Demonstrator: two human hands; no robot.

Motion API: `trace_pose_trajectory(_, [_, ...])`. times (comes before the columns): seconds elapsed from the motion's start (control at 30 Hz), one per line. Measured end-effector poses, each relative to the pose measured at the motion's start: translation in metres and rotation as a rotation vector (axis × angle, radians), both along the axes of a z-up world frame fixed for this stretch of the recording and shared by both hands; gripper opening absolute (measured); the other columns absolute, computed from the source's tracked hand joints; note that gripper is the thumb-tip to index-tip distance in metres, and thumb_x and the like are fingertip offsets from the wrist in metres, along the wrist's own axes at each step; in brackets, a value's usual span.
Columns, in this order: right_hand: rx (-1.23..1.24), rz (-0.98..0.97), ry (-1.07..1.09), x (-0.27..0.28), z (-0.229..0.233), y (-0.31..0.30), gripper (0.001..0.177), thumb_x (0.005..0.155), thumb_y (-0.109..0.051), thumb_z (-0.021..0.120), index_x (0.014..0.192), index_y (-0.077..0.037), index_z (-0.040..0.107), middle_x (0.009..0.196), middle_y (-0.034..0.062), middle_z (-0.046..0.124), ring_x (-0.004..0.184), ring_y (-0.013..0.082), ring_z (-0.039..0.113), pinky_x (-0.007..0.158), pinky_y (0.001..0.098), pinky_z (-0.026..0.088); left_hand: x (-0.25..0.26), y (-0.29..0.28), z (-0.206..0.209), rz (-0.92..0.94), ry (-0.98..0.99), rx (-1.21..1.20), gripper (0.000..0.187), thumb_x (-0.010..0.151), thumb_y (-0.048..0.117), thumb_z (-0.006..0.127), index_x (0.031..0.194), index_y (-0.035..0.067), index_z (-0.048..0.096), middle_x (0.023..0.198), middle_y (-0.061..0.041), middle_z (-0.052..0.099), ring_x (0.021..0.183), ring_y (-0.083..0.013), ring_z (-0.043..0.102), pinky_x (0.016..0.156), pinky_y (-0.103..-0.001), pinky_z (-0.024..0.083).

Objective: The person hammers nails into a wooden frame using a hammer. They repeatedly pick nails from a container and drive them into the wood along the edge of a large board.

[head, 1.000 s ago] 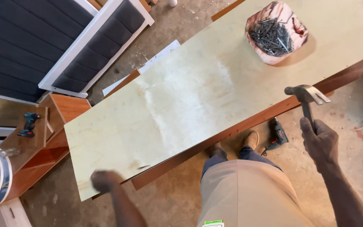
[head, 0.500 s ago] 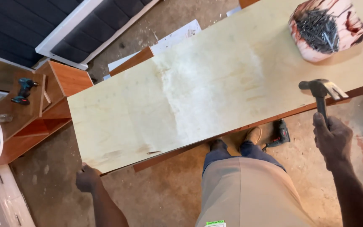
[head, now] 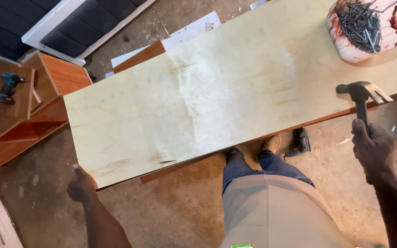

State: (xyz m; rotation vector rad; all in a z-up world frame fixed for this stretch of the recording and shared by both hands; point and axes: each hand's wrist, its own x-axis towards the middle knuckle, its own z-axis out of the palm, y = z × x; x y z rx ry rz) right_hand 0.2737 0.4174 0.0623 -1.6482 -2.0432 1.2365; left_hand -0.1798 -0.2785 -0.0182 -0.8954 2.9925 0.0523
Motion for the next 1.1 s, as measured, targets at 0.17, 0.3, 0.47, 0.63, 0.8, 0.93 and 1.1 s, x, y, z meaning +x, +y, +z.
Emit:
trace_pose_trajectory(0.17, [-0.040, -0.071, 0.039, -0.001, -0.003, -0.004, 0.045, 0.125, -0.027, 0.061, 0.088, -0.002, 0.060, 0.065, 0.0041, 0.047, 0.051, 0.0110, 0.040, 0.042, 0.0277, 0.031, -0.003, -0.023, -0.035, 0.030, 0.155, 0.129, 0.103, 0.111, 0.086, 0.042, 0.087, -0.007, 0.079, 0.082, -0.029, 0.074, 0.076, -0.0465, 0.072, 0.063, -0.057, 0.051])
trace_pose_trajectory(0.3, [-0.026, -0.049, 0.077, 0.005, -0.006, -0.008, 0.045, 0.127, -0.024, 0.060, 0.088, -0.001, 0.059, 0.065, 0.0052, 0.045, 0.053, 0.0121, 0.040, 0.043, 0.0280, 0.032, -0.006, -0.023, -0.038, 0.030, 0.142, 0.220, 0.105, 0.109, 0.085, 0.038, 0.086, -0.010, 0.075, 0.087, -0.030, 0.073, 0.085, -0.0454, 0.071, 0.072, -0.055, 0.052])
trace_pose_trajectory(0.47, [-0.040, -0.092, 0.061, 0.012, -0.009, -0.010, 0.044, 0.125, -0.028, 0.062, 0.090, -0.002, 0.060, 0.065, 0.0037, 0.045, 0.053, 0.0101, 0.039, 0.042, 0.0265, 0.031, -0.008, -0.027, -0.041, -0.041, 0.042, 0.187, 0.112, 0.110, 0.084, 0.020, 0.099, -0.012, 0.077, 0.095, -0.040, 0.071, 0.094, -0.0539, 0.067, 0.083, -0.057, 0.049])
trace_pose_trajectory(0.63, [-0.015, -0.094, 0.071, 0.025, -0.020, -0.005, 0.043, 0.127, -0.027, 0.062, 0.093, 0.000, 0.060, 0.067, 0.0048, 0.047, 0.052, 0.0108, 0.040, 0.042, 0.0258, 0.032, -0.007, -0.028, -0.044, 0.038, 0.118, 0.209, 0.107, 0.110, 0.082, 0.035, 0.101, -0.018, 0.073, 0.101, -0.042, 0.069, 0.099, -0.0553, 0.068, 0.081, -0.059, 0.051])
trace_pose_trajectory(0.8, [-0.026, -0.118, 0.075, 0.027, -0.011, -0.009, 0.040, 0.124, -0.028, 0.060, 0.093, -0.003, 0.060, 0.066, 0.0035, 0.045, 0.049, 0.0102, 0.039, 0.038, 0.0264, 0.030, -0.004, -0.038, -0.048, 0.076, 0.117, 0.193, 0.106, 0.111, 0.084, 0.042, 0.104, -0.017, 0.072, 0.104, -0.042, 0.068, 0.101, -0.0574, 0.066, 0.084, -0.060, 0.051])
trace_pose_trajectory(0.93, [-0.023, -0.146, -0.061, 0.029, 0.010, -0.013, 0.045, 0.118, -0.036, 0.059, 0.089, -0.002, 0.063, 0.064, 0.0049, 0.048, 0.049, 0.0146, 0.045, 0.041, 0.0308, 0.035, -0.006, -0.029, -0.051, 0.147, 0.145, 0.190, 0.108, 0.112, 0.086, 0.054, 0.110, -0.021, 0.069, 0.110, -0.045, 0.066, 0.102, -0.0586, 0.066, 0.079, -0.064, 0.052])
trace_pose_trajectory(1.1, [-0.082, -0.168, -0.030, 0.031, 0.017, -0.024, 0.043, 0.117, -0.033, 0.058, 0.090, -0.001, 0.062, 0.063, 0.0046, 0.048, 0.049, 0.0143, 0.044, 0.039, 0.0286, 0.035, -0.001, -0.014, -0.039, 0.101, 0.166, 0.183, 0.097, 0.112, 0.081, 0.053, 0.111, -0.014, 0.073, 0.109, -0.043, 0.067, 0.105, -0.0584, 0.064, 0.087, -0.062, 0.050])
